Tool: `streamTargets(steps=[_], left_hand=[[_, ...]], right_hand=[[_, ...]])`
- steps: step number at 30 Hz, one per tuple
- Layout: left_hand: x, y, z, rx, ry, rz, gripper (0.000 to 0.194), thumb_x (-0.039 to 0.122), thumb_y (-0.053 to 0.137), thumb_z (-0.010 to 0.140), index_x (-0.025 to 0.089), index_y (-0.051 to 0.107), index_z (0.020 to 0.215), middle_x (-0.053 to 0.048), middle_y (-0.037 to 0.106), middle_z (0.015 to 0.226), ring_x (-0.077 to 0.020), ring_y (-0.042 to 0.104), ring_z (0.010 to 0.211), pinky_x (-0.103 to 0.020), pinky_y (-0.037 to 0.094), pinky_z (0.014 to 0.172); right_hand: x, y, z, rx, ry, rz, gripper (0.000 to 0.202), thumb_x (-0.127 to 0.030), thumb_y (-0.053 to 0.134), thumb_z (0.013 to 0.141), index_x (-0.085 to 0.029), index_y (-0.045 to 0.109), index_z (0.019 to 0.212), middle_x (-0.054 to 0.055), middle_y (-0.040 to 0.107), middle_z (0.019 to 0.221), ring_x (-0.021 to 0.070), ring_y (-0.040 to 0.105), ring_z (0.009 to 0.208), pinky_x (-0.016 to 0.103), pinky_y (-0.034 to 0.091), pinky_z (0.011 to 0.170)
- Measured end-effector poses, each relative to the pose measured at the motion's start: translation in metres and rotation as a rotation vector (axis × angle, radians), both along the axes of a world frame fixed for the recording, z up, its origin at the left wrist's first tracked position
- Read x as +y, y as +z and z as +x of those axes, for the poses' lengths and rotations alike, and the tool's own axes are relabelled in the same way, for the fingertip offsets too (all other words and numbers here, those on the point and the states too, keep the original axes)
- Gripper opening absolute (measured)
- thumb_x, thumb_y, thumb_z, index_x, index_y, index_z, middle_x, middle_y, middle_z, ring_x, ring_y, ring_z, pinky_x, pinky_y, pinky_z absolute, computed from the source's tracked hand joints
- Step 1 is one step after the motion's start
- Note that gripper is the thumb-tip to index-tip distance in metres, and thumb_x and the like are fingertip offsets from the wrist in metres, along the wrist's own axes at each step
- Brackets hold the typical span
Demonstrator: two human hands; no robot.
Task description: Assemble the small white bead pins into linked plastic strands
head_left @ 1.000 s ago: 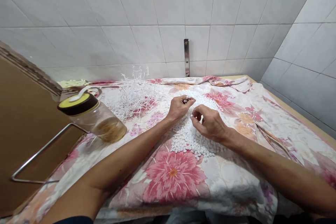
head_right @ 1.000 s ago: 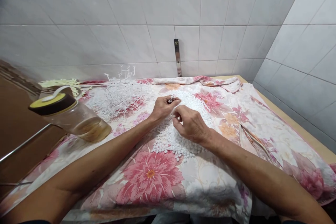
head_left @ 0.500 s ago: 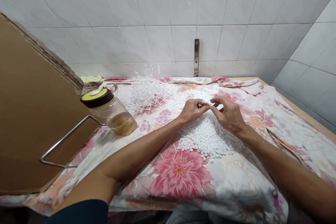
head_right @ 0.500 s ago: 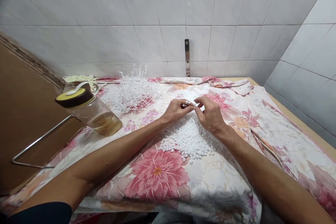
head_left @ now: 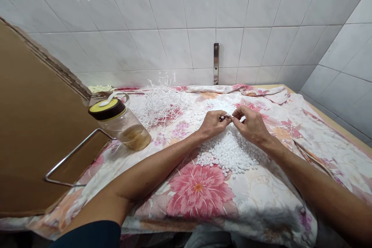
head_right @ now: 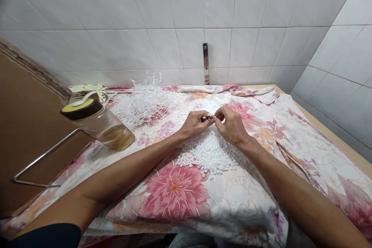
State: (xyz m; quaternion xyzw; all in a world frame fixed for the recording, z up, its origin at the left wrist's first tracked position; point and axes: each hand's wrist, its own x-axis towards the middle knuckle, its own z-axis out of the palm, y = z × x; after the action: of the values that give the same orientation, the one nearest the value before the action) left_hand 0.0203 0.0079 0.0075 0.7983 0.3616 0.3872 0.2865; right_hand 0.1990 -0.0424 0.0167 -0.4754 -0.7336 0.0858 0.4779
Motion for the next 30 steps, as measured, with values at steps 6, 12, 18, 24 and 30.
streamTargets(steps=[6,12,18,24,30], left_hand=[[0.0,0.001,0.0,0.0,0.05,0.022,0.01,0.02,0.071,0.081,0.015,0.079,0.079,-0.003,0.075,0.075,-0.0139,0.063,0.068,-0.023,0.042,0.064],[0.0,-0.001,0.001,0.06,0.064,0.082,0.012,0.021,0.071,0.081,0.015,0.08,0.075,-0.004,0.076,0.076,-0.0146,0.064,0.068,-0.024,0.042,0.064],[0.02,-0.003,-0.009,0.057,0.179,0.001,0.017,0.024,0.067,0.082,0.015,0.082,0.078,-0.004,0.077,0.077,-0.0173,0.066,0.074,-0.027,0.045,0.069],[0.034,-0.005,-0.014,-0.194,0.083,-0.287,0.034,0.045,0.072,0.084,0.012,0.078,0.078,0.0,0.067,0.063,-0.0103,0.054,0.055,-0.023,0.04,0.055],[0.031,-0.003,-0.01,-0.412,-0.073,-0.537,0.025,0.027,0.075,0.085,0.007,0.074,0.1,-0.005,0.073,0.081,-0.0079,0.057,0.053,-0.023,0.048,0.052]], right_hand=[[0.001,-0.006,-0.002,-0.064,0.007,0.037,0.011,-0.015,0.061,0.087,-0.022,0.053,0.084,0.001,0.062,0.072,0.016,0.056,0.061,0.029,0.043,0.061],[-0.002,-0.008,-0.006,-0.178,0.013,0.192,0.019,-0.014,0.049,0.094,-0.024,0.045,0.079,0.002,0.057,0.07,0.0179,0.053,0.064,0.031,0.041,0.064],[-0.02,0.001,-0.023,-0.112,0.179,-0.06,0.011,-0.013,0.058,0.089,-0.023,0.053,0.088,0.0,0.063,0.075,0.0155,0.058,0.063,0.027,0.045,0.062],[-0.017,0.002,-0.019,-0.119,0.183,-0.062,0.011,-0.011,0.058,0.085,-0.022,0.06,0.087,0.002,0.07,0.083,0.0162,0.064,0.07,0.028,0.051,0.065],[-0.007,-0.002,-0.001,-0.105,0.022,-0.097,0.008,-0.018,0.059,0.089,-0.022,0.064,0.094,0.005,0.075,0.085,0.0211,0.073,0.076,0.032,0.055,0.068]])
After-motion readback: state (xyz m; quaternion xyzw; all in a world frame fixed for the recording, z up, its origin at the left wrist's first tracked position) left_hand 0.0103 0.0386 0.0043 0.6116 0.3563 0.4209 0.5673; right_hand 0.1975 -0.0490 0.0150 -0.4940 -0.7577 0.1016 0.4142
